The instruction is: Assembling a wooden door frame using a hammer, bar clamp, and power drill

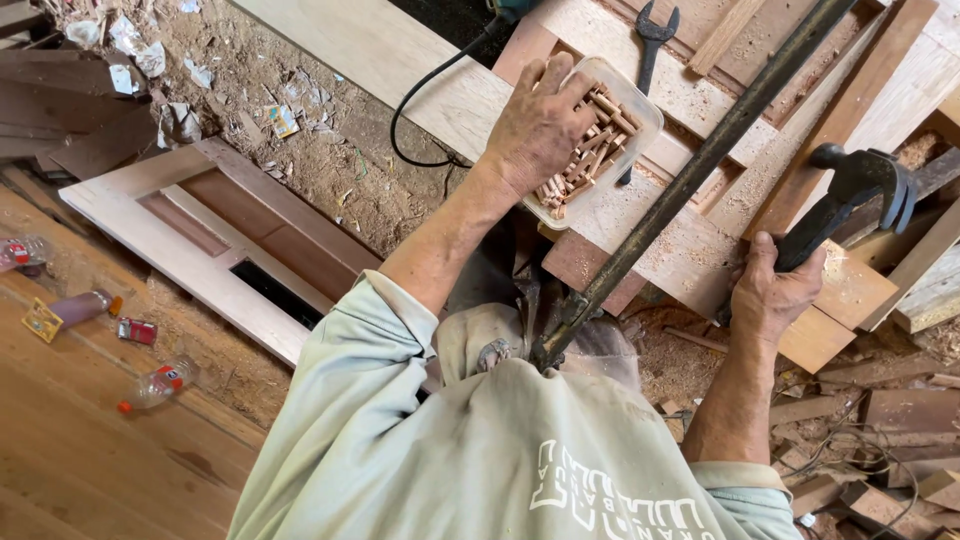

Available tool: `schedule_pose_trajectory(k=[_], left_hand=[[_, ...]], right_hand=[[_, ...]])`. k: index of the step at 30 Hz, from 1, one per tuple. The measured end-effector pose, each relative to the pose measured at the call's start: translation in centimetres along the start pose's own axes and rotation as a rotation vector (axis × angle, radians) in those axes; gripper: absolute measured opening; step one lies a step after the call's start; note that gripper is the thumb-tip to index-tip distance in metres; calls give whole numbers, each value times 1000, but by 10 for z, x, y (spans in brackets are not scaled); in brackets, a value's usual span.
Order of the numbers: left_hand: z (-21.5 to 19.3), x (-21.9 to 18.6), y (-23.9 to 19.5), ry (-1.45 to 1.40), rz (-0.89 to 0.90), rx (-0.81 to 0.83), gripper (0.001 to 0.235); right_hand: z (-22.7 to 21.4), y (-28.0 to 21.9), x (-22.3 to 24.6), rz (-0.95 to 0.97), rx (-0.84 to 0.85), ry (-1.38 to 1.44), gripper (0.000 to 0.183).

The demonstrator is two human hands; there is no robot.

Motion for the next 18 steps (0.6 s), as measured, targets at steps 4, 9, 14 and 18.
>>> schedule_pose_trajectory(k=[4,9,14,18], left_hand=[[0,4,0,-3,52,-50,16],[-4,4,-8,-42,50,-139,15],[-12,9,-15,-179,11,-147,13],[-49,-3,-17,-437,-30,-383,21]], right_hand=[[0,1,0,-33,-17,-53,30],[0,-2,6,35,-12,20,28],[1,-1,7,65,7,25,28],[1,1,3,26,-5,-7,29]])
Point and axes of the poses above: each hand's wrist, its own y-axis towards the middle knuckle, its own z-axis out of the palm, x = y × z, the point moved 2 cm from there along y, towards the middle knuckle, and after that the axes turned 6 degrees about -y, right-handed, at the moved point
